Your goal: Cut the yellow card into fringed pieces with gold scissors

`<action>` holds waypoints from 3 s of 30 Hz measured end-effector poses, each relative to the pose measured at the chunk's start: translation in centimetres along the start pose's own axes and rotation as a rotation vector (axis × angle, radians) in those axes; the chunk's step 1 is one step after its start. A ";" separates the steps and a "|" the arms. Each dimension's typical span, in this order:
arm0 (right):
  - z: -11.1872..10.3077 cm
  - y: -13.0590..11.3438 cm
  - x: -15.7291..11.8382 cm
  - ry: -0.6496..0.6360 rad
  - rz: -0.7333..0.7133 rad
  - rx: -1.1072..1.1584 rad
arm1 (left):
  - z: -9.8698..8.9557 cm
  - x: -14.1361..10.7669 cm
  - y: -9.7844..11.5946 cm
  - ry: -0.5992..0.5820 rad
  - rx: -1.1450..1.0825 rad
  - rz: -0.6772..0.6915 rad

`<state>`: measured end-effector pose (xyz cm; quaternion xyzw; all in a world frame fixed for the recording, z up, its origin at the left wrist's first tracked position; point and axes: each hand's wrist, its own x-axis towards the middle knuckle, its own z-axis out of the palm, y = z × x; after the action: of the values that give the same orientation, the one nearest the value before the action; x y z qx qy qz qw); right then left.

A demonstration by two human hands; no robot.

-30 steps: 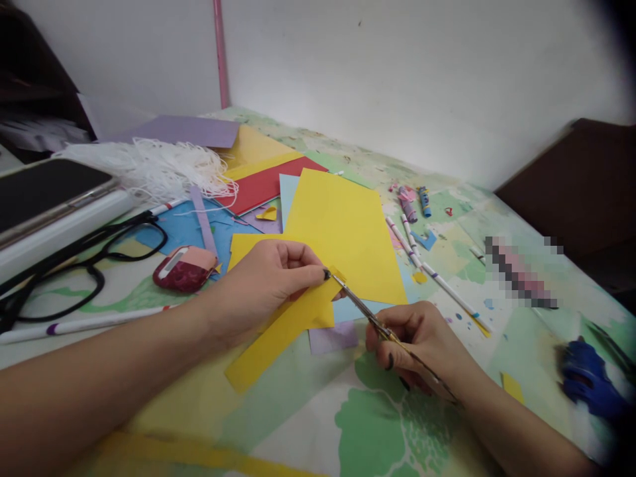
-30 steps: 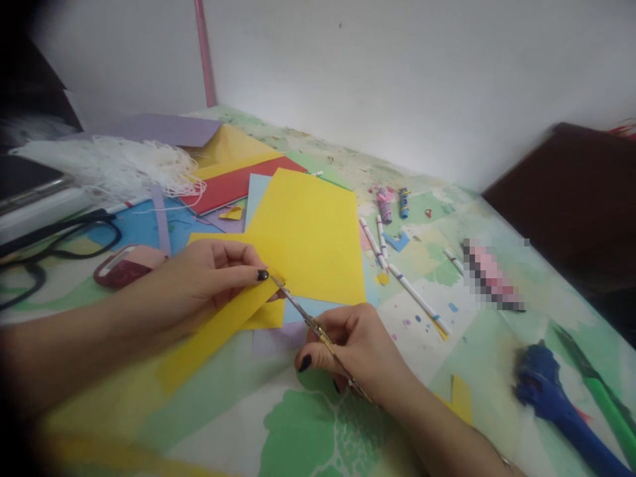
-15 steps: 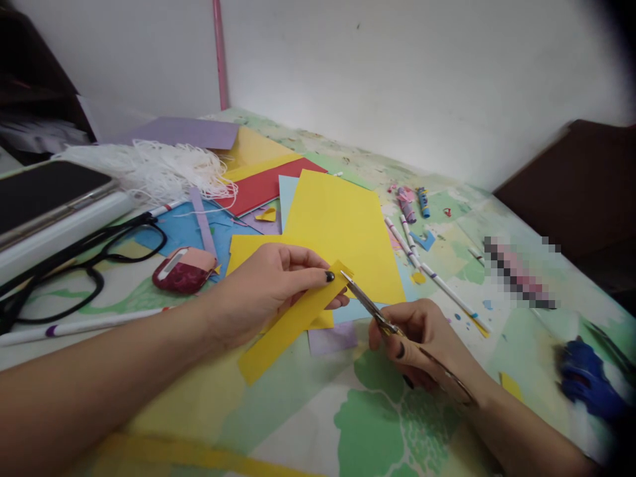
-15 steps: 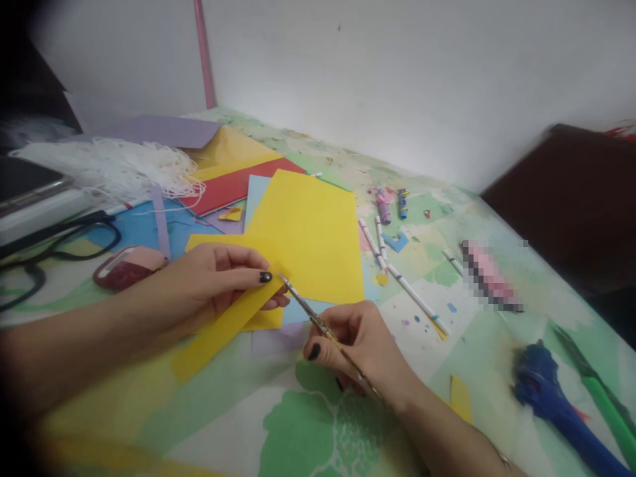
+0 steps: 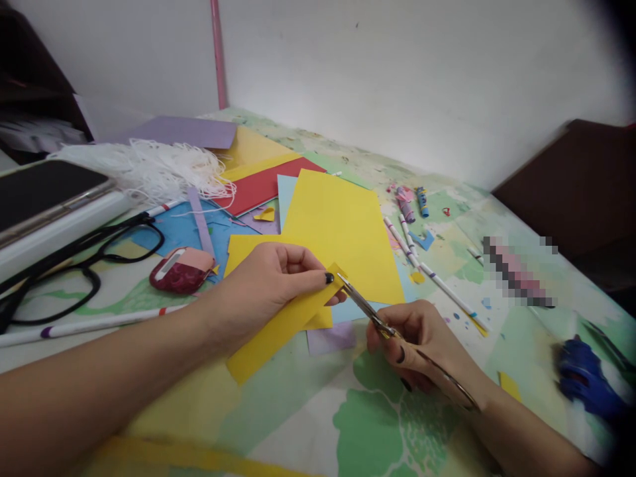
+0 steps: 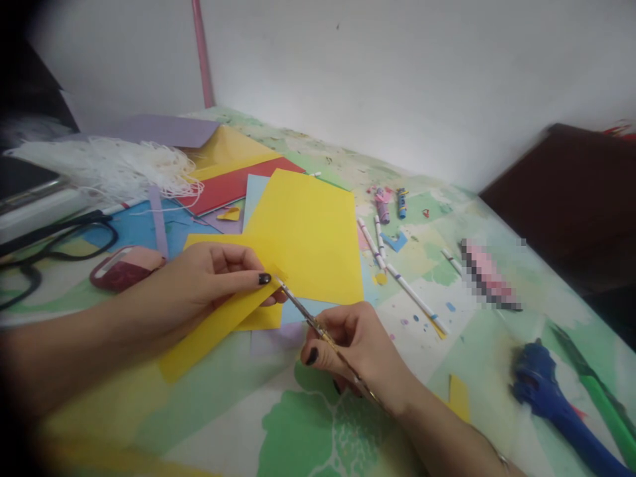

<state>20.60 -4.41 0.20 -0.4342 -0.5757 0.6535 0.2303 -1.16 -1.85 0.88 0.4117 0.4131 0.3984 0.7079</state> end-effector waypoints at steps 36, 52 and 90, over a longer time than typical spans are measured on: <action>0.3 -0.1 0.2 0.026 0.010 -0.003 | 0.2 -0.1 -0.2 0.001 -0.073 -0.018; 0.3 -0.1 0.3 0.047 0.015 -0.033 | 0.2 -0.1 -0.2 -0.014 -0.058 -0.002; 0.2 -0.3 0.2 0.010 -0.023 -0.018 | 0.2 -0.2 -0.2 -0.016 -0.103 -0.022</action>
<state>20.29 -4.31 0.38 -0.4328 -0.5854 0.6434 0.2367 -0.95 -2.14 0.78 0.3733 0.3910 0.4079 0.7358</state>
